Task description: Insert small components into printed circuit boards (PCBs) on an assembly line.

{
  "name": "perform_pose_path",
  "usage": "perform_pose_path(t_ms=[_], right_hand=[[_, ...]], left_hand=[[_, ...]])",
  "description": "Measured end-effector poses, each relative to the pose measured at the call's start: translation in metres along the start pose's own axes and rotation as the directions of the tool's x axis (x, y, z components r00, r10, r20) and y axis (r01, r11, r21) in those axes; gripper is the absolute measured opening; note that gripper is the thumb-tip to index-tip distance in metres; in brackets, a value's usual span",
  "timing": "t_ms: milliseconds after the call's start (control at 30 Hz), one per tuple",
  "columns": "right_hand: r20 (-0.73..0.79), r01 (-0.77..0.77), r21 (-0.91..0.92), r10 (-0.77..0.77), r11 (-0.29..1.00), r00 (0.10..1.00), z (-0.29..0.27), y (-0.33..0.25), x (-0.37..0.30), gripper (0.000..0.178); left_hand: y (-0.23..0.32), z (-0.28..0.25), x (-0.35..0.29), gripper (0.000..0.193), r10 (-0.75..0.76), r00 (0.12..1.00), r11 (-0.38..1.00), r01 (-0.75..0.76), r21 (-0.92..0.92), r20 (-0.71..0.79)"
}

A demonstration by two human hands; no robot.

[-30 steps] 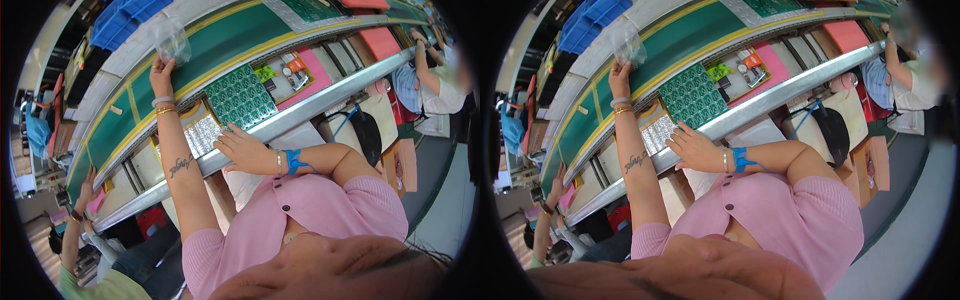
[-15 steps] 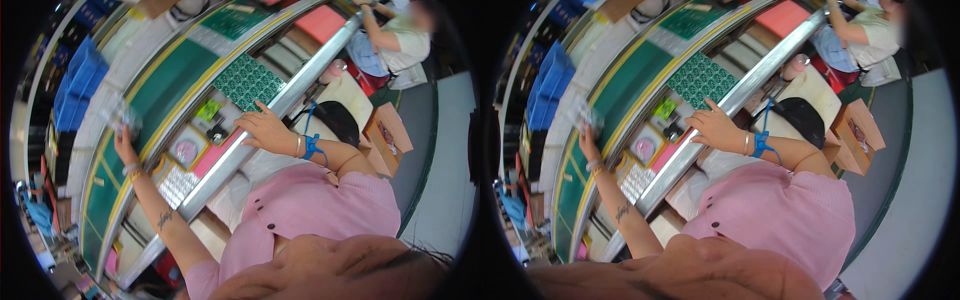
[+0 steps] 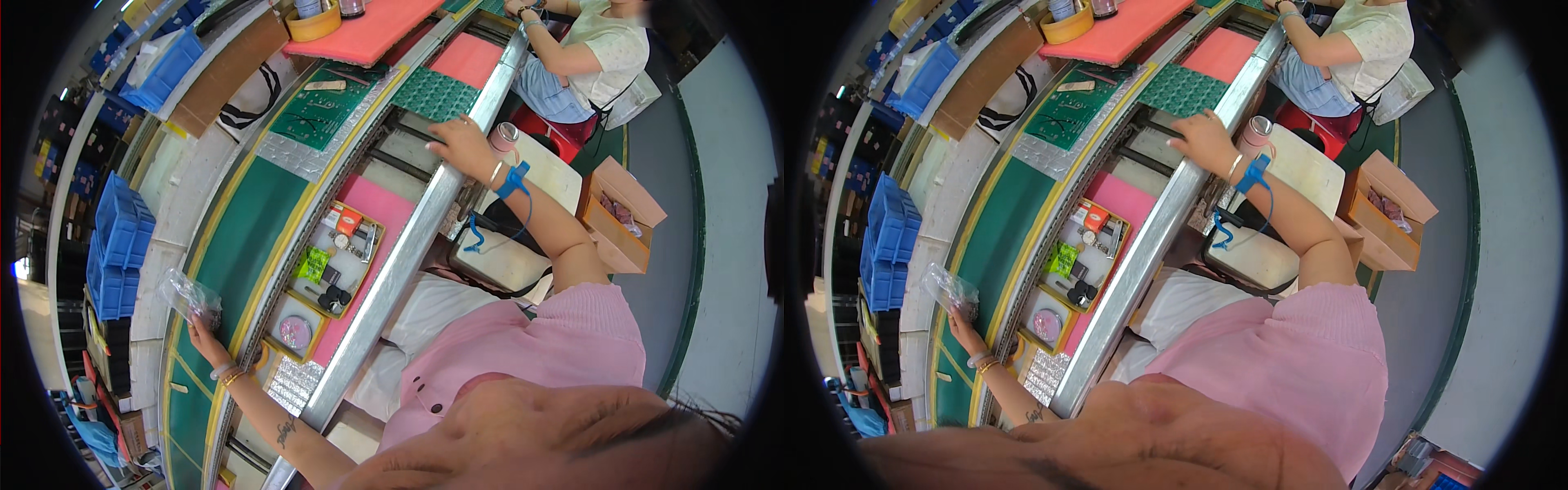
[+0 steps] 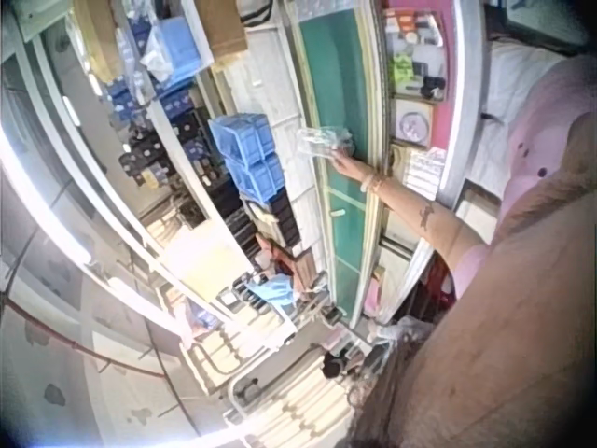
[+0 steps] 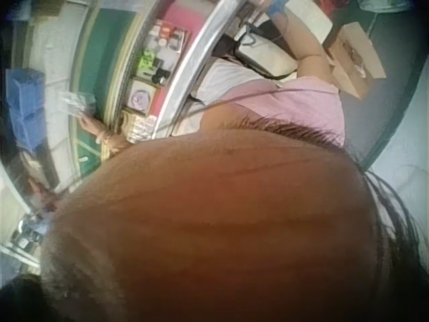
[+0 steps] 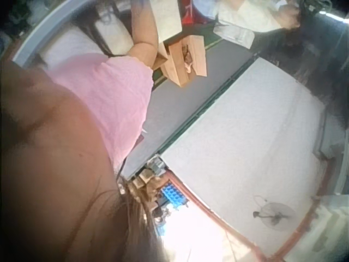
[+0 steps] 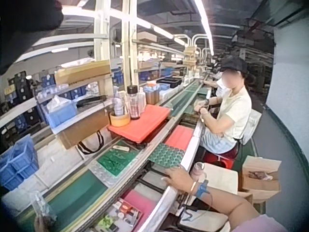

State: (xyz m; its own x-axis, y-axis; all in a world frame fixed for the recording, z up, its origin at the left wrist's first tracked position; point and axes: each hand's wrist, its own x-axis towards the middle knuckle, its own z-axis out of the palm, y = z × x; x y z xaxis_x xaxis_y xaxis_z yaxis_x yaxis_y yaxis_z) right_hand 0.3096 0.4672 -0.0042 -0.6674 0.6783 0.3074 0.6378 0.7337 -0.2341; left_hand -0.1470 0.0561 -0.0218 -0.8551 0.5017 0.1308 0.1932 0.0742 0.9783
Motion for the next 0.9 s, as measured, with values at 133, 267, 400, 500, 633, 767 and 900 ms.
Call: perform_pose_path(t_ms=[133, 267, 400, 500, 633, 767, 900], right_hand=[[-0.055, -0.077, -0.044, 0.075, 0.996, 0.996, 0.000, 0.047, 0.027, 0.036], [-0.102, -0.159, -0.055, 0.153, 0.986, 0.983, 0.000, 0.085, 0.052, 0.035], [-0.151, -0.245, -0.118, 0.227, 0.962, 0.962, 0.002, 0.117, 0.072, 0.036], [-0.136, -0.355, -0.166, 0.336, 0.920, 0.932, 0.002, 0.134, 0.087, 0.038], [-0.146, -0.420, -0.241, 0.395, 0.875, 0.907, 0.004, 0.160, 0.102, 0.039], [-0.118, -0.483, -0.262, 0.469, 0.836, 0.875, 0.002, 0.182, 0.116, 0.041], [-0.142, -0.489, -0.227, 0.468, 0.842, 0.872, 0.006, 0.211, 0.125, 0.041]], left_hand=[[0.002, 0.000, -0.001, 0.056, -0.052, 0.997, 0.995, 0.046, -0.093, -0.064], [-0.006, -0.010, 0.008, 0.055, -0.085, 0.996, 0.951, 0.077, -0.298, -0.012], [-0.001, -0.007, 0.004, 0.054, -0.173, 0.975, 0.944, 0.125, -0.304, -0.137], [0.005, -0.003, 0.000, 0.052, -0.122, 0.986, 0.968, 0.092, -0.232, -0.117], [0.009, -0.005, -0.002, 0.047, -0.074, 0.993, 0.995, 0.067, -0.080, -0.089], [0.014, 0.003, -0.007, 0.044, -0.069, 0.992, 0.997, 0.065, -0.038, -0.106], [0.008, 0.001, -0.005, 0.030, -0.026, 0.993, 0.994, 0.013, -0.105, -0.116]])
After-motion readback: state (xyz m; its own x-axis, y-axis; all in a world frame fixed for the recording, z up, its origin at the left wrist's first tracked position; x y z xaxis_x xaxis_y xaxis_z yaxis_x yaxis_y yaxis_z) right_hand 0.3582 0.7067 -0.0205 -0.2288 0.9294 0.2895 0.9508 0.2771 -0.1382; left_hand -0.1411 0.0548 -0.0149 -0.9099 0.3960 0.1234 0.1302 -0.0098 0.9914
